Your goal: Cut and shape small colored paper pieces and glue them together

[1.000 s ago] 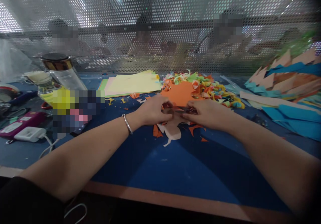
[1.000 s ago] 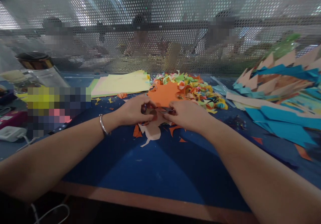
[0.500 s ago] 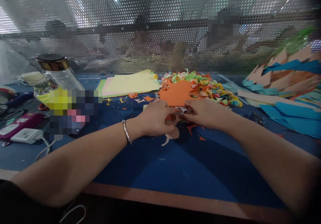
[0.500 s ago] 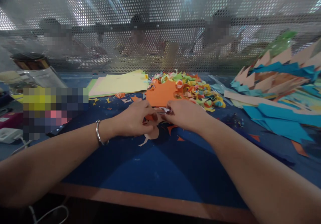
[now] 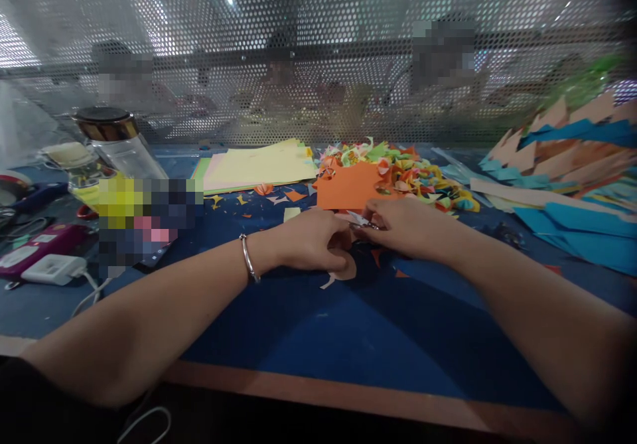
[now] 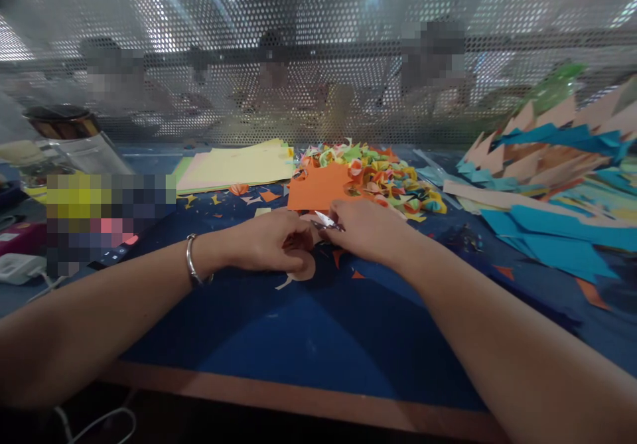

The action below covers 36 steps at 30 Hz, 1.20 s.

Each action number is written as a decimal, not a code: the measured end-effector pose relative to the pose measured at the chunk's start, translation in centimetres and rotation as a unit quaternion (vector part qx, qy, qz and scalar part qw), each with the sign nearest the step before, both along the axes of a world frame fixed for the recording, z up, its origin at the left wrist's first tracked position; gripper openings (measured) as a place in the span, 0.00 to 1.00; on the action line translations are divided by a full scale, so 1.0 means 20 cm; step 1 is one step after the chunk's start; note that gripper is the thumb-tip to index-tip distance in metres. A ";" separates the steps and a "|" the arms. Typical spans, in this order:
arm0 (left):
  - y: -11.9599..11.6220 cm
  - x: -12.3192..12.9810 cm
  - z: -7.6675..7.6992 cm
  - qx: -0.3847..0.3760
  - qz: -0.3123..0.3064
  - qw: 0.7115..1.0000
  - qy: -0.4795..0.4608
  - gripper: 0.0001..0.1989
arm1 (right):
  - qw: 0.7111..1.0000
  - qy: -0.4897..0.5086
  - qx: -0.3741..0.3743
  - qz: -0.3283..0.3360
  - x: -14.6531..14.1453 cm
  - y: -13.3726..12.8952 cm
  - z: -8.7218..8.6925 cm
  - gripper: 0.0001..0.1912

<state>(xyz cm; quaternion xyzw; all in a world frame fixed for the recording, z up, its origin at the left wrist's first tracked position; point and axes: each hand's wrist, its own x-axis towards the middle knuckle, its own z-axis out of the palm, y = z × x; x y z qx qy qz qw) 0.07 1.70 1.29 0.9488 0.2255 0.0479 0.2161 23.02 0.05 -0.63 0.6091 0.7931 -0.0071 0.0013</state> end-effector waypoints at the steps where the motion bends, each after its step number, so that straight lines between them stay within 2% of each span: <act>1: 0.00 0.00 0.00 0.016 0.000 1.000 0.001 0.09 | 1.000 -0.005 0.003 -0.001 0.00 0.00 0.00 0.20; 4: 0.00 0.00 0.00 0.053 -0.002 0.999 0.008 0.07 | 1.000 -0.019 0.012 -0.004 -0.01 -0.02 0.01 0.21; 7: -0.01 0.00 0.00 0.043 -0.006 0.999 0.009 0.04 | 1.000 -0.022 0.019 -0.011 -0.02 -0.04 0.02 0.22; 11: -0.02 0.00 0.00 -0.030 -0.014 0.999 -0.002 0.02 | 0.998 -0.036 0.022 -0.037 -0.05 -0.06 0.05 0.18; 14: 0.01 0.00 -0.02 -0.121 0.018 0.990 -0.069 0.06 | 0.997 -0.027 0.047 -0.054 -0.07 -0.07 0.09 0.17; 16: 0.04 0.00 -0.06 -0.197 0.072 0.966 -0.152 0.09 | 0.995 -0.006 0.078 -0.055 -0.09 -0.08 0.11 0.18; 17: 0.06 0.00 -0.07 -0.225 0.109 0.948 -0.198 0.06 | 0.994 0.009 0.091 -0.053 -0.09 -0.09 0.12 0.18; 19: 0.10 0.01 -0.10 -0.243 0.186 0.910 -0.279 0.04 | 0.992 0.044 0.110 -0.050 -0.10 -0.10 0.12 0.18; 22: 0.12 0.03 -0.12 -0.342 0.276 0.808 -0.392 0.10 | 0.985 0.103 0.133 -0.030 -0.10 -0.11 0.12 0.16; 23: 0.12 0.04 -0.11 -0.371 0.294 0.780 -0.409 0.11 | 0.983 0.119 0.142 -0.018 -0.10 -0.11 0.12 0.15; 25: 0.10 0.05 -0.10 -0.406 0.316 0.745 -0.426 0.13 | 0.978 0.137 0.154 0.012 -0.10 -0.11 0.11 0.15; 28: 0.07 0.07 -0.08 -0.422 0.319 0.723 -0.444 0.15 | 0.975 0.135 0.166 0.054 -0.10 -0.11 0.10 0.14; 36: 0.07 0.07 -0.09 -0.448 0.293 0.713 -0.454 0.19 | 0.972 0.136 0.172 0.082 -0.13 -0.13 0.11 0.15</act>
